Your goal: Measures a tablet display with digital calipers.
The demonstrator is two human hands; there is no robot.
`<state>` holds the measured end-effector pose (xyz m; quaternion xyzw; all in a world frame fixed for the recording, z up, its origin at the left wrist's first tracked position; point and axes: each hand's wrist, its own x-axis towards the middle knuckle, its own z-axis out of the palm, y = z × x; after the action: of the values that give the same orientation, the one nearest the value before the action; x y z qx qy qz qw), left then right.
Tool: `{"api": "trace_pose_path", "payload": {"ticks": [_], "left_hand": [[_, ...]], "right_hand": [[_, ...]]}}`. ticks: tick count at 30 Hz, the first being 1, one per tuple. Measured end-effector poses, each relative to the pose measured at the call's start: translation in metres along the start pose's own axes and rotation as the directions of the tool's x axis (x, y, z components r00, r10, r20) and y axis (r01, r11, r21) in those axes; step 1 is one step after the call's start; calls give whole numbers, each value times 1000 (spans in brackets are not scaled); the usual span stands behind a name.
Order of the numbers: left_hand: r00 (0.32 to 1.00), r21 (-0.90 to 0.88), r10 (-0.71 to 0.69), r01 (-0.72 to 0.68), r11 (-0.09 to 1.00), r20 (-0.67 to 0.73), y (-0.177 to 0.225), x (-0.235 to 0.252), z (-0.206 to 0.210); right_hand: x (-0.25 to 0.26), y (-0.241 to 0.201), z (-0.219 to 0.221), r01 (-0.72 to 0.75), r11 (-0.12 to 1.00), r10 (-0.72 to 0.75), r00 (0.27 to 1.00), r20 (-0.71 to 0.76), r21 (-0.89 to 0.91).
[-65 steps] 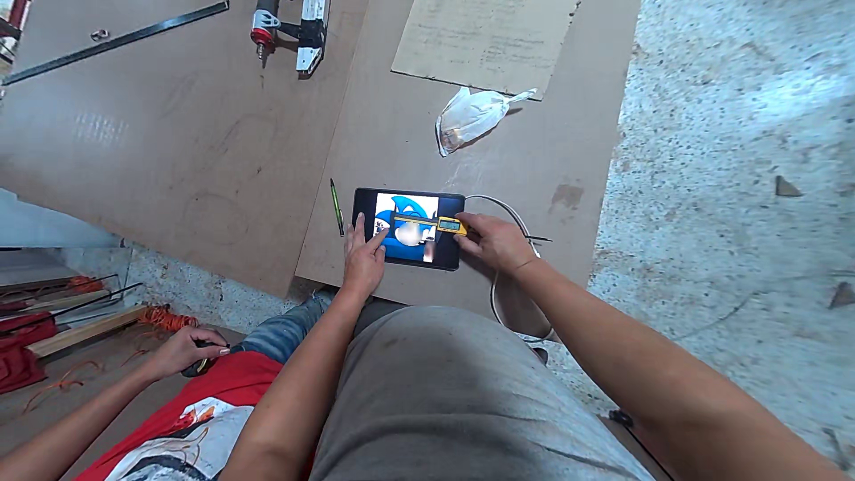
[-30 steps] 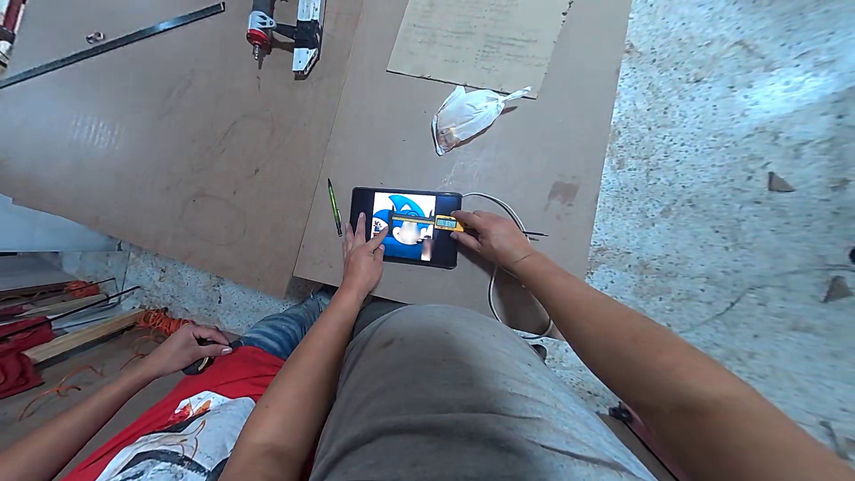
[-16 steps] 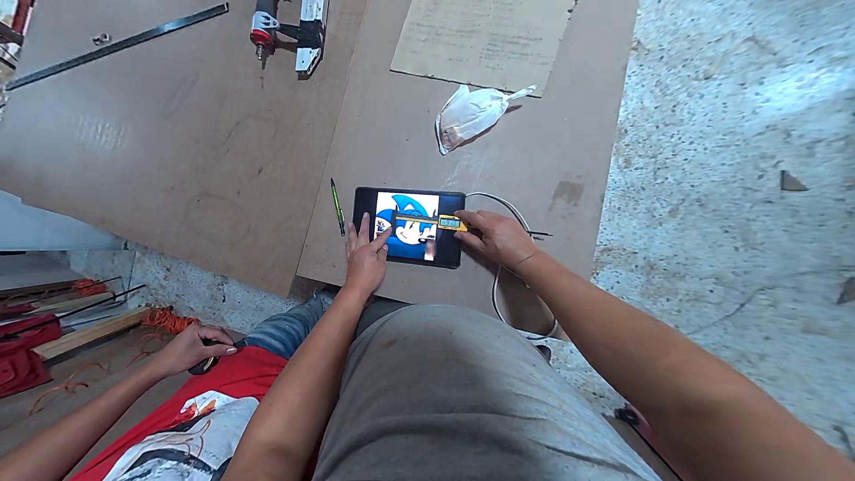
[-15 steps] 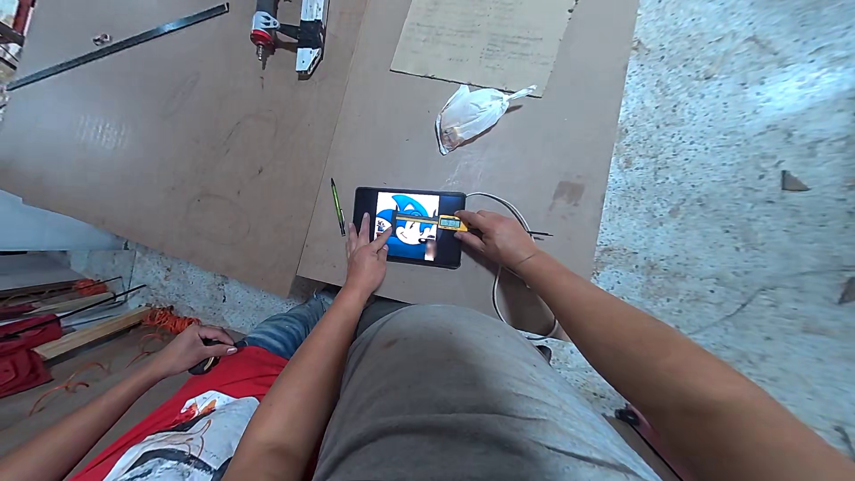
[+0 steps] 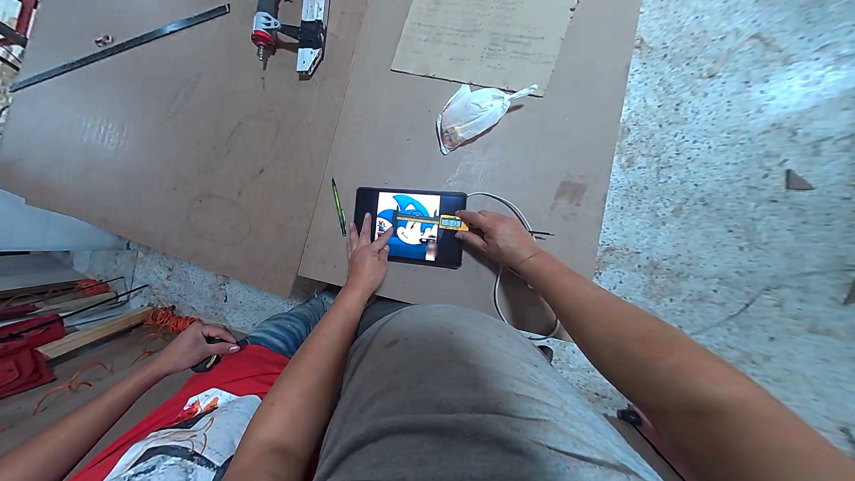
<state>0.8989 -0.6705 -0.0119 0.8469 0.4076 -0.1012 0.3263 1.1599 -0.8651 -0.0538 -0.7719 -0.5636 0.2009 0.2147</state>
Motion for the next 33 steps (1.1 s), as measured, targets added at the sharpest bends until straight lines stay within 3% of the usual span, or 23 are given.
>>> {"api": "trace_pose_path", "payload": {"ticks": [33], "left_hand": [[1000,13,7,-7,1000,10,0,1,-1]], "right_hand": [[-1,1,1,4,1000,-4,1000,-18,7]]}}
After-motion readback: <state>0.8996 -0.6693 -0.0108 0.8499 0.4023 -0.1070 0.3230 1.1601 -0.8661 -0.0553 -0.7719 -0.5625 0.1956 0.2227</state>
